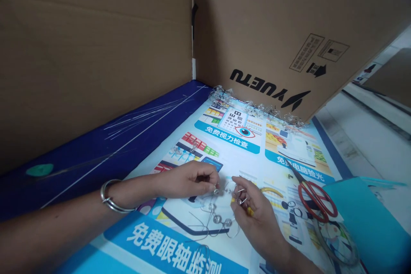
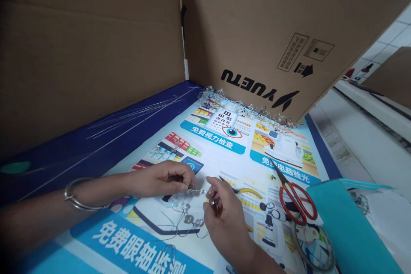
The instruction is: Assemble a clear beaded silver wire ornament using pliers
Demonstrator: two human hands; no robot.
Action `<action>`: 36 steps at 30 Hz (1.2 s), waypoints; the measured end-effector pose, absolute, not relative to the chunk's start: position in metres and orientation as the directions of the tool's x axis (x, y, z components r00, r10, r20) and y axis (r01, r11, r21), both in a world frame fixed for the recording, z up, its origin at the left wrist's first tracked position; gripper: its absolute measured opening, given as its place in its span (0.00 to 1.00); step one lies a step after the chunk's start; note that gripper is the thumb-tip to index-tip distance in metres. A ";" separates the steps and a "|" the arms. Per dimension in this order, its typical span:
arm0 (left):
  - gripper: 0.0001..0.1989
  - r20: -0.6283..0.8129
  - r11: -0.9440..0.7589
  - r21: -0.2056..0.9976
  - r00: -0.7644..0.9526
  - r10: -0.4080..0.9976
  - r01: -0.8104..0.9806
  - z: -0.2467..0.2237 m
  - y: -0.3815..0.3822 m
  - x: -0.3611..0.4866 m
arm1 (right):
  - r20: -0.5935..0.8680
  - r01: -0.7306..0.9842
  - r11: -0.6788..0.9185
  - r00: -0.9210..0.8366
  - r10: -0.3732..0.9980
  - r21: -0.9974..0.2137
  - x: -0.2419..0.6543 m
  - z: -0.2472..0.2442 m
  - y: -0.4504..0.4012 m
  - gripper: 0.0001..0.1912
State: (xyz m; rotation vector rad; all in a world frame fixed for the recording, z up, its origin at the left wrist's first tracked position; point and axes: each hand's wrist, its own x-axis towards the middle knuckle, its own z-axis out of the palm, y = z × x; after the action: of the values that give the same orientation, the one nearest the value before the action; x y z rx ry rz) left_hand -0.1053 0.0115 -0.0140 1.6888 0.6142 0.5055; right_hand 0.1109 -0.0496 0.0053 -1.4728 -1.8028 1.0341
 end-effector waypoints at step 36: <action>0.04 0.013 -0.170 0.978 0.776 0.630 0.121 -0.015 0.012 -0.105 | -0.022 0.506 0.115 -0.256 0.966 -0.855 0.110 0.005 -0.048 0.22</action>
State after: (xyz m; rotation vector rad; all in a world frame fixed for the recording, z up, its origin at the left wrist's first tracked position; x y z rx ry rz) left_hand -0.1055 0.0125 -0.0148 1.7072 0.5958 0.5008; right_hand 0.1098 -0.0482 0.0053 -1.4282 -1.8322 1.0521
